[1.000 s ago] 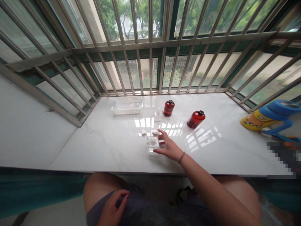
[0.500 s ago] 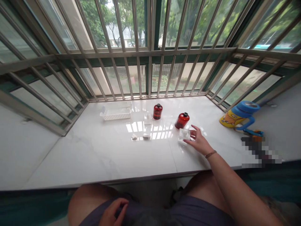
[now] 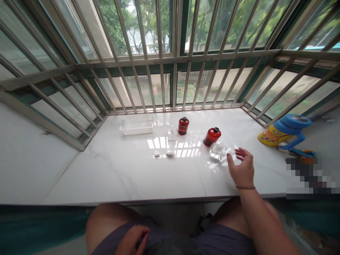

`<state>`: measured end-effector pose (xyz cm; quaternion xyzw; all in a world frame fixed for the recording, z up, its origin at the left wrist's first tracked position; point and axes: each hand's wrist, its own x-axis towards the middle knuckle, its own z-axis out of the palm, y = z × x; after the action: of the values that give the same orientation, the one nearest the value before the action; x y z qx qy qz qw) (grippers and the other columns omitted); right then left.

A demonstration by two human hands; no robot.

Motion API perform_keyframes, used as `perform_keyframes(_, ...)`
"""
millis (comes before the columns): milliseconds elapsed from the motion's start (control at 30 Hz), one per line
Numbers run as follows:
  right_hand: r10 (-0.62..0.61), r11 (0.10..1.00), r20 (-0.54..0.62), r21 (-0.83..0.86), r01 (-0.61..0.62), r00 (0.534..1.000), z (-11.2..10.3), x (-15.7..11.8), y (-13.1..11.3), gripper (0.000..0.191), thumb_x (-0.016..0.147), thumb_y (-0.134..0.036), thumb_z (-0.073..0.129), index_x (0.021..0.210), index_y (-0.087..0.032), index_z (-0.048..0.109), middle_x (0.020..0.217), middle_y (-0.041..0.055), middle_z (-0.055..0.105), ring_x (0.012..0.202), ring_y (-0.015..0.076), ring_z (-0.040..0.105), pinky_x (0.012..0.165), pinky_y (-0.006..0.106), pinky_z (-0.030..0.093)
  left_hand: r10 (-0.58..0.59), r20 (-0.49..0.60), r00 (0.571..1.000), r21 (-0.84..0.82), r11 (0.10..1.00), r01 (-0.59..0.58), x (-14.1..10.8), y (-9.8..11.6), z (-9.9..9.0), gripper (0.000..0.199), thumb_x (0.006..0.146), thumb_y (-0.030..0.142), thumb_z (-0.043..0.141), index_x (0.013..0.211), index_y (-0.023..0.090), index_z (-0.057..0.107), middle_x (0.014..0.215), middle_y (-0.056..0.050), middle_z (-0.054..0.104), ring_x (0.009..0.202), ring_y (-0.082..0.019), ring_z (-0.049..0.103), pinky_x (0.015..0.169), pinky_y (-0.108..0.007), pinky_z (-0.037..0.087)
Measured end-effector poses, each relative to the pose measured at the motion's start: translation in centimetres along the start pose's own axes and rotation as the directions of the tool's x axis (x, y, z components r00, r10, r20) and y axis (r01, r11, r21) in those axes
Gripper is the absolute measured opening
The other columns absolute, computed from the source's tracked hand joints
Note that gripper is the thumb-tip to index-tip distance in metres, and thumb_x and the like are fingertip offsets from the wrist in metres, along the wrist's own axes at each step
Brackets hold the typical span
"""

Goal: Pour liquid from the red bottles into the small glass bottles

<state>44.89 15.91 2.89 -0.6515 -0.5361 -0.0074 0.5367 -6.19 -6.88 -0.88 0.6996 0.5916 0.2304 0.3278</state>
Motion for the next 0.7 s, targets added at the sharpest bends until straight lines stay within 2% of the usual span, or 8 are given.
perform_keyframes(67,-0.060,0.998,0.107,0.012,0.059,0.993,0.6,-1.4,-3.2,0.047,0.099,-0.048,0.069,0.139,-0.024,0.061,0.124,0.0147,0.068,0.107,0.0340,0.069,0.099,0.059,0.060,0.038,-0.036,0.999,0.032,0.999,-0.037,0.6,0.4,-0.7,0.029,0.104,0.051,0.060,0.107,0.031,0.082,0.104,-0.006,0.084,0.094,-0.026,0.081,0.088,-0.033,0.068)
perform_keyframes(133,-0.193,0.981,0.404,0.108,0.163,0.894,2.2,-2.5,-6.6,0.031,0.104,-0.041,0.060,0.130,-0.027,0.068,0.123,0.0148,0.069,0.120,0.0383,0.064,0.111,0.065,0.051,0.069,-0.078,0.995,0.069,0.996,-0.064,1.6,1.0,-1.4,0.029,0.106,0.049,0.059,0.109,0.030,0.082,0.104,-0.007,0.083,0.095,-0.025,0.081,0.087,-0.033,0.068)
perform_keyframes(167,-0.233,0.972,0.486,0.146,0.184,0.842,3.4,-2.9,-8.3,0.029,0.104,-0.038,0.059,0.130,-0.029,0.069,0.124,0.0133,0.070,0.123,0.0379,0.064,0.115,0.065,0.049,0.088,-0.095,0.992,0.089,0.993,-0.079,2.2,1.3,-1.8,0.029,0.106,0.047,0.058,0.110,0.030,0.081,0.105,-0.007,0.083,0.096,-0.026,0.081,0.087,-0.033,0.068)
perform_keyframes(300,-0.308,0.951,0.647,0.232,0.205,0.697,10.1,-3.6,-13.1,0.048,0.097,-0.028,0.068,0.144,-0.029,0.064,0.140,0.0110,0.068,0.130,0.0336,0.062,0.117,0.055,0.051,0.191,-0.115,0.975,0.188,0.968,-0.167,4.5,2.5,-2.7,0.027,0.106,0.040,0.057,0.111,0.029,0.081,0.103,-0.008,0.083,0.096,-0.026,0.081,0.088,-0.036,0.068)
perform_keyframes(367,-0.295,0.955,0.702,0.231,0.185,0.648,13.5,-3.6,-14.3,0.051,0.089,-0.023,0.075,0.139,-0.026,0.068,0.137,0.0129,0.070,0.126,0.0349,0.064,0.114,0.054,0.052,0.239,-0.111,0.965,0.225,0.952,-0.210,5.2,2.8,-2.8,0.025,0.105,0.036,0.057,0.111,0.029,0.081,0.100,-0.007,0.083,0.094,-0.026,0.081,0.087,-0.036,0.068)
perform_keyframes(467,-0.228,0.973,0.761,0.196,0.119,0.607,16.8,-3.2,-14.8,0.024,0.086,-0.020,0.076,0.110,-0.022,0.077,0.114,0.0126,0.076,0.116,0.0340,0.067,0.109,0.052,0.052,0.276,-0.128,0.952,0.239,0.941,-0.241,5.2,2.5,-2.7,0.022,0.104,0.031,0.060,0.112,0.029,0.080,0.099,-0.005,0.084,0.092,-0.025,0.082,0.087,-0.035,0.068)
perform_keyframes(533,-0.164,0.985,0.784,0.163,0.056,0.599,17.1,-2.8,-14.2,0.006,0.090,-0.025,0.073,0.094,-0.022,0.076,0.102,0.0111,0.077,0.108,0.0318,0.069,0.106,0.049,0.053,0.278,-0.162,0.947,0.237,0.942,-0.236,4.8,1.8,-2.7,0.021,0.103,0.029,0.062,0.113,0.029,0.079,0.099,-0.004,0.084,0.090,-0.024,0.082,0.085,-0.032,0.068)
perform_keyframes(700,0.040,0.985,0.838,0.058,-0.161,0.544,12.4,-1.5,-10.4,0.032,0.103,-0.048,0.057,0.102,-0.021,0.073,0.088,0.0065,0.077,0.075,0.0218,0.071,0.074,0.036,0.059,0.266,-0.302,0.915,0.243,0.950,-0.196,4.2,0.4,-4.1,0.018,0.102,0.029,0.065,0.114,0.027,0.079,0.101,-0.002,0.085,0.089,-0.021,0.082,0.083,-0.025,0.066)
